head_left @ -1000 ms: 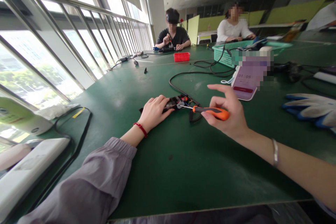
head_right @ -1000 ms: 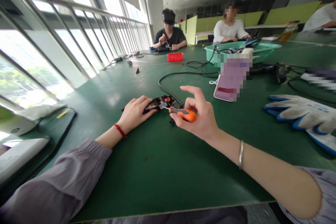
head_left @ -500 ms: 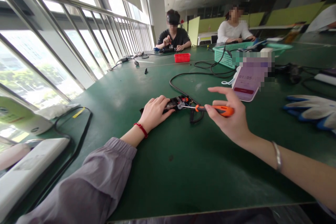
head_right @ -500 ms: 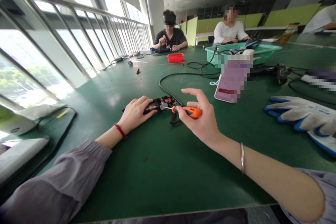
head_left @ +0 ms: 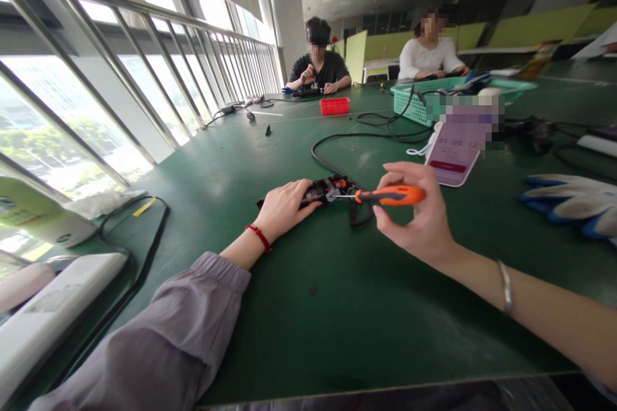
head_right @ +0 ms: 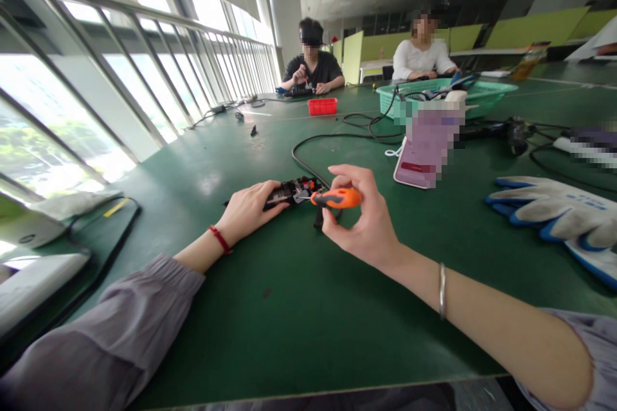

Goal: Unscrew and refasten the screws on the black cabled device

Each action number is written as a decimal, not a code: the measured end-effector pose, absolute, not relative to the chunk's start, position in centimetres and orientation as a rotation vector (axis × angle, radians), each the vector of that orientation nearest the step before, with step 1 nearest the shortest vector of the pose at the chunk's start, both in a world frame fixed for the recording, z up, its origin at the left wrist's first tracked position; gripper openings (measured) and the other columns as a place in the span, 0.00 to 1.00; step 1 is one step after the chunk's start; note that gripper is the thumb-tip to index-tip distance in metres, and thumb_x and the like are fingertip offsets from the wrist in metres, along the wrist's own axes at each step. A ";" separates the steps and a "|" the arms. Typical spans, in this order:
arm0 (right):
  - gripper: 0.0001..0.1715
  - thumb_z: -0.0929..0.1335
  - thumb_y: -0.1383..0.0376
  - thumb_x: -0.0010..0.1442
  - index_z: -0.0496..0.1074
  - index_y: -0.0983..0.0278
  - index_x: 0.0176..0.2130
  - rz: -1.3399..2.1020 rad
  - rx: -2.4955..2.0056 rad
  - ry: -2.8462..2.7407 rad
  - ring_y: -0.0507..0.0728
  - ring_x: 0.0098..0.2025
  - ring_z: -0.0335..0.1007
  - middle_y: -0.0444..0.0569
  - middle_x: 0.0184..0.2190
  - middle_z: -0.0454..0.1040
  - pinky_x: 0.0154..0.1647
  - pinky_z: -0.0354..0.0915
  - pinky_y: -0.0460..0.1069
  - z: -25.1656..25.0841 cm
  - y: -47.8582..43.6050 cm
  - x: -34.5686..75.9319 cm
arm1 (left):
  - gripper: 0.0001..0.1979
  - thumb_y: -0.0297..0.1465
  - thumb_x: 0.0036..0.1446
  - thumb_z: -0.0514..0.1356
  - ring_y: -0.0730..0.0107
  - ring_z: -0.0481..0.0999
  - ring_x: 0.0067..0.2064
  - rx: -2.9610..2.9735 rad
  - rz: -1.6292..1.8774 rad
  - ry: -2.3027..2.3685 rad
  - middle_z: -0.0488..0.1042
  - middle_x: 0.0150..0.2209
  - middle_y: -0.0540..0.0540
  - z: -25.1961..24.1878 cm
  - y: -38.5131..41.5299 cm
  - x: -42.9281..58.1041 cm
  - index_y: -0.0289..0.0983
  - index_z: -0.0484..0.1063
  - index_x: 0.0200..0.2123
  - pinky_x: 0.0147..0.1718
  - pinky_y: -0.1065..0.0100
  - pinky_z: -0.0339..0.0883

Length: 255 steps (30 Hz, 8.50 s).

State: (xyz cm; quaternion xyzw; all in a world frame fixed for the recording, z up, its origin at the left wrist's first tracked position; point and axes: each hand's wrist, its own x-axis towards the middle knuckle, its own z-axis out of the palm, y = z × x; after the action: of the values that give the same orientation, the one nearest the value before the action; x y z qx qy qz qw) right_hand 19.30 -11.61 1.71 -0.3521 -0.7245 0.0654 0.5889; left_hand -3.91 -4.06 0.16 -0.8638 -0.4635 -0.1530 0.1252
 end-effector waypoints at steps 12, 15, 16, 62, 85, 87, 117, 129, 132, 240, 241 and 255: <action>0.12 0.67 0.63 0.54 0.72 0.63 0.40 0.134 -0.715 -2.525 0.54 0.30 0.73 0.47 0.34 0.78 0.33 0.66 0.49 1.0 -11.3 19.0 | 0.23 0.43 0.60 0.54 0.60 0.74 0.48 -2.453 -0.401 -1.488 0.72 0.51 0.43 0.7 -3.6 -5.3 0.38 0.60 0.55 0.38 0.67 0.66; 0.14 0.66 0.64 0.56 0.73 0.62 0.43 0.282 -0.760 -2.673 0.55 0.36 0.75 0.48 0.39 0.78 0.37 0.67 0.50 0.9 -11.1 18.8 | 0.25 0.43 0.60 0.53 0.57 0.73 0.49 -2.360 -0.361 -1.614 0.71 0.51 0.40 1.0 -2.6 -7.9 0.36 0.60 0.56 0.40 0.65 0.66; 0.14 0.66 0.64 0.56 0.73 0.62 0.44 0.314 -0.775 -2.688 0.55 0.37 0.75 0.48 0.40 0.77 0.38 0.67 0.50 0.9 -11.1 18.7 | 0.25 0.43 0.60 0.53 0.56 0.73 0.49 -2.318 -0.338 -1.662 0.72 0.50 0.40 1.1 -2.2 -9.0 0.35 0.60 0.56 0.39 0.64 0.67; 0.10 0.63 0.68 0.58 0.68 0.64 0.42 0.222 -0.851 -2.414 0.54 0.38 0.69 0.49 0.38 0.73 0.40 0.67 0.50 0.6 -11.1 18.7 | 0.15 0.33 0.56 0.54 0.55 0.68 0.46 -1.749 -0.739 -1.690 0.69 0.44 0.42 2.4 -3.0 -11.9 0.38 0.68 0.47 0.42 0.60 0.58; 0.24 0.63 0.67 0.56 0.62 0.61 0.53 0.406 -1.397 -2.045 0.61 0.51 0.66 0.54 0.50 0.69 0.53 0.62 0.57 -0.2 -9.8 19.2 | 0.09 0.34 0.60 0.52 0.58 0.69 0.46 -2.344 -0.633 -1.529 0.75 0.39 0.43 0.2 -4.0 -3.6 0.38 0.70 0.39 0.46 0.59 0.60; 0.25 0.63 0.67 0.55 0.62 0.62 0.54 0.434 -1.398 -2.072 0.61 0.52 0.65 0.55 0.52 0.67 0.55 0.61 0.58 -0.3 -9.8 19.1 | 0.12 0.34 0.60 0.52 0.59 0.68 0.50 -2.339 -0.610 -1.505 0.74 0.45 0.42 0.3 -3.1 -5.3 0.37 0.70 0.43 0.49 0.60 0.59; 0.25 0.63 0.65 0.56 0.63 0.62 0.54 0.425 -1.347 -2.179 0.61 0.56 0.63 0.55 0.55 0.65 0.58 0.61 0.59 -0.2 -9.5 19.6 | 0.11 0.29 0.55 0.52 0.70 0.74 0.35 -2.781 -0.422 -1.488 0.74 0.37 0.48 1.6 -3.6 -7.1 0.39 0.75 0.34 0.37 0.69 0.67; 0.25 0.63 0.66 0.55 0.62 0.61 0.54 0.383 -1.313 -2.172 0.61 0.56 0.63 0.54 0.54 0.66 0.58 0.59 0.59 -0.5 -9.4 19.5 | 0.10 0.26 0.60 0.51 0.67 0.72 0.40 -2.776 -0.495 -1.254 0.72 0.39 0.45 0.1 -7.1 -1.4 0.37 0.69 0.42 0.38 0.68 0.67; 0.25 0.63 0.66 0.56 0.62 0.61 0.54 0.395 -1.324 -2.169 0.61 0.56 0.63 0.54 0.54 0.66 0.58 0.60 0.59 -0.3 -9.5 19.5 | 0.12 0.27 0.62 0.50 0.67 0.72 0.39 -2.641 -0.485 -1.391 0.71 0.40 0.44 -0.1 -6.6 -1.9 0.37 0.69 0.46 0.36 0.69 0.67; 0.23 0.65 0.68 0.56 0.60 0.59 0.52 0.691 -1.213 -1.755 0.57 0.50 0.70 0.51 0.46 0.73 0.54 0.63 0.56 -0.9 -8.8 19.0 | 0.09 0.31 0.61 0.54 0.68 0.72 0.38 -2.674 -1.013 -1.073 0.73 0.35 0.46 -0.1 -3.4 -0.3 0.38 0.75 0.37 0.40 0.66 0.68; 0.24 0.64 0.68 0.56 0.60 0.59 0.52 0.693 -1.214 -1.756 0.57 0.50 0.70 0.51 0.45 0.73 0.54 0.63 0.56 -0.9 -8.7 19.0 | 0.09 0.31 0.61 0.54 0.68 0.72 0.38 -2.676 -1.014 -1.067 0.73 0.35 0.46 -0.2 -3.3 -0.4 0.38 0.75 0.37 0.40 0.66 0.68; 0.30 0.66 0.68 0.52 0.59 0.57 0.54 0.709 -1.302 -1.777 0.58 0.52 0.69 0.50 0.50 0.70 0.56 0.63 0.56 -0.9 -8.2 19.3 | 0.08 0.30 0.60 0.55 0.70 0.70 0.36 -2.653 -1.018 -1.121 0.69 0.33 0.47 0.1 -2.4 -0.4 0.39 0.74 0.35 0.34 0.69 0.66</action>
State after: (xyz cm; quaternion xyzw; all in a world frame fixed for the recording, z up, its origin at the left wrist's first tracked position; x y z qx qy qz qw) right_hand 19.26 -8.24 -0.93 -0.5152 -0.7030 0.2804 0.4022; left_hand -0.41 -2.37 0.14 -0.8677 -0.3665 -0.3330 0.0433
